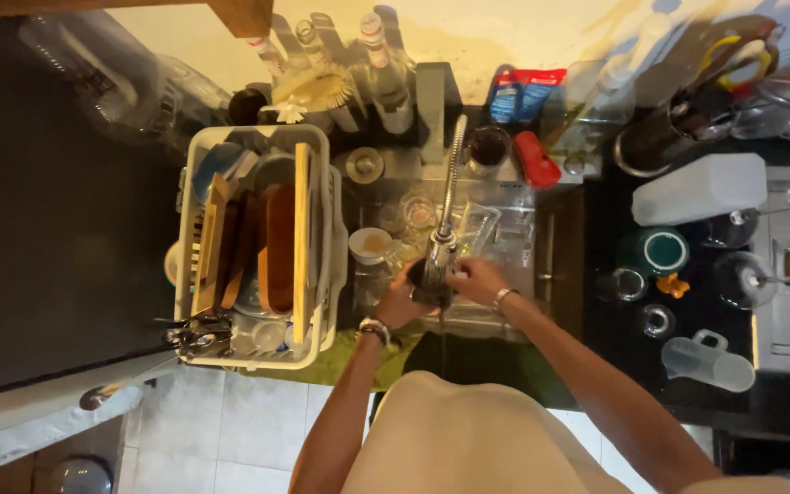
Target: Wash glassware and bartender tools in a sink using water and a scrub brush.
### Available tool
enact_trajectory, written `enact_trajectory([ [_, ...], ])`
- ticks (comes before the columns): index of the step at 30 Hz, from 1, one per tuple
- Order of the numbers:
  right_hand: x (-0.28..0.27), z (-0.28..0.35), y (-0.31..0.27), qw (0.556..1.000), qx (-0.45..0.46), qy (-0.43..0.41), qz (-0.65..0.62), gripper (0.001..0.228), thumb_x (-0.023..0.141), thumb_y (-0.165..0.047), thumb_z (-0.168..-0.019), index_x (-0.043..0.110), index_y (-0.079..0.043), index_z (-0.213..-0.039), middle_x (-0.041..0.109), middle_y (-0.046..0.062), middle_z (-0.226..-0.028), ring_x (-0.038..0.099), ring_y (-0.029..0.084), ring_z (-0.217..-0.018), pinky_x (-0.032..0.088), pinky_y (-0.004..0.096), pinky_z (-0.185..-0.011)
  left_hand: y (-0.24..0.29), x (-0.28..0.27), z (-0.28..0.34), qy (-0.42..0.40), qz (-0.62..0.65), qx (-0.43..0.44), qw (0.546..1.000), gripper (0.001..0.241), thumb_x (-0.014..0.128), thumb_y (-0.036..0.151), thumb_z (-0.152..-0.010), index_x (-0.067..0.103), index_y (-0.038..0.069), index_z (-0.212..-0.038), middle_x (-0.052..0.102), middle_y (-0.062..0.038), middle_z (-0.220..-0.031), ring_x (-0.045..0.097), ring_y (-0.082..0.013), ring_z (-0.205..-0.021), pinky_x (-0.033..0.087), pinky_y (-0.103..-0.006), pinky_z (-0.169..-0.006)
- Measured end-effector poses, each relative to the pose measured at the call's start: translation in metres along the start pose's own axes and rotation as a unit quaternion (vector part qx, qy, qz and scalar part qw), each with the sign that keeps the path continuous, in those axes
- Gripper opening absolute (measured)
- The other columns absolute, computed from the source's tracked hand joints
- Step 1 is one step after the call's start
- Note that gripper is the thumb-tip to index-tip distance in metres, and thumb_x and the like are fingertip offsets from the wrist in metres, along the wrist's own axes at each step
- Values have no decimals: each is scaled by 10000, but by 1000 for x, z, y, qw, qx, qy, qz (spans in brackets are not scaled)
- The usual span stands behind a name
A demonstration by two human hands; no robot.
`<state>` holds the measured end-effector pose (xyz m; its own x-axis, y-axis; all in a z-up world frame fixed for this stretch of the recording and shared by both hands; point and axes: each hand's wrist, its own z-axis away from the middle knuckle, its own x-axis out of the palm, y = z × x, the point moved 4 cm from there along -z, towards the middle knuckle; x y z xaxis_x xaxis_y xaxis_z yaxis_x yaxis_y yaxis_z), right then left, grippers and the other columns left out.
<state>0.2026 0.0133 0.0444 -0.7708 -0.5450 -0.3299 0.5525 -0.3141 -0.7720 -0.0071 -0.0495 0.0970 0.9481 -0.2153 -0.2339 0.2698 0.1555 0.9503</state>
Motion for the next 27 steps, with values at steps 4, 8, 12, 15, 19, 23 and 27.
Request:
enact_trajectory([
  [4, 24, -26, 54, 993, -67, 74, -58, 240, 665, -258, -902, 686, -20, -921, 654, 42, -713, 588, 136, -637, 494, 350, -559, -31, -6, 5, 44, -8, -30, 999, 1047, 928, 166, -652, 357, 125, -1528, 605, -135, -1387, 629, -258, -1237, 537, -395, -1017],
  [8, 29, -26, 33, 983, -63, 166, -48, 237, 636, -253, -932, 675, -20, -957, 646, 102, -729, 592, 183, -638, 496, 411, -591, -99, -11, 5, 81, -66, -77, 992, 956, 813, 72, -728, 350, 176, -1557, 571, -162, -1410, 633, -305, -1249, 550, -411, -1008],
  [12, 25, -5, 13, 982, -14, 179, -54, 252, 640, -279, -908, 687, -35, -950, 673, 94, -722, 621, 191, -620, 507, 412, -596, -73, -19, 9, 91, -105, -96, 986, 896, 799, 67, -749, 379, 189, -1531, 596, -168, -1379, 635, -325, -1227, 543, -426, -994],
  [15, 29, -4, 17, 973, -87, 201, -68, 264, 669, -296, -880, 687, -34, -917, 678, 81, -726, 625, 174, -632, 510, 400, -594, -49, -14, 5, 87, -161, -124, 975, 837, 793, 101, -763, 406, 208, -1497, 631, -132, -1359, 645, -332, -1190, 517, -454, -971],
  [19, 29, 10, 9, 976, -56, 203, -53, 279, 665, -303, -885, 674, -25, -858, 643, 96, -677, 580, 170, -599, 473, 388, -567, -63, -3, -6, 85, -122, -124, 981, 747, 656, 67, -771, 463, 241, -1471, 659, -104, -1361, 673, -307, -1176, 524, -444, -976],
  [23, 35, 19, 9, 976, -11, 205, -66, 292, 677, -315, -870, 658, -32, -800, 621, 78, -628, 553, 158, -565, 445, 378, -546, -71, 5, -14, 99, -75, -121, 985, 599, 606, 147, -839, 545, 233, -1429, 675, -104, -1326, 676, -289, -1148, 526, -414, -968],
  [27, 40, 40, 7, 976, -34, 211, -40, 333, 726, -318, -881, 608, -27, -769, 566, 73, -609, 505, 142, -557, 424, 362, -521, -81, 4, -18, 136, 172, -210, 953, 477, 535, 393, -935, 634, 172, -1346, 708, -90, -1183, 656, -237, -989, 523, -391, -849],
])
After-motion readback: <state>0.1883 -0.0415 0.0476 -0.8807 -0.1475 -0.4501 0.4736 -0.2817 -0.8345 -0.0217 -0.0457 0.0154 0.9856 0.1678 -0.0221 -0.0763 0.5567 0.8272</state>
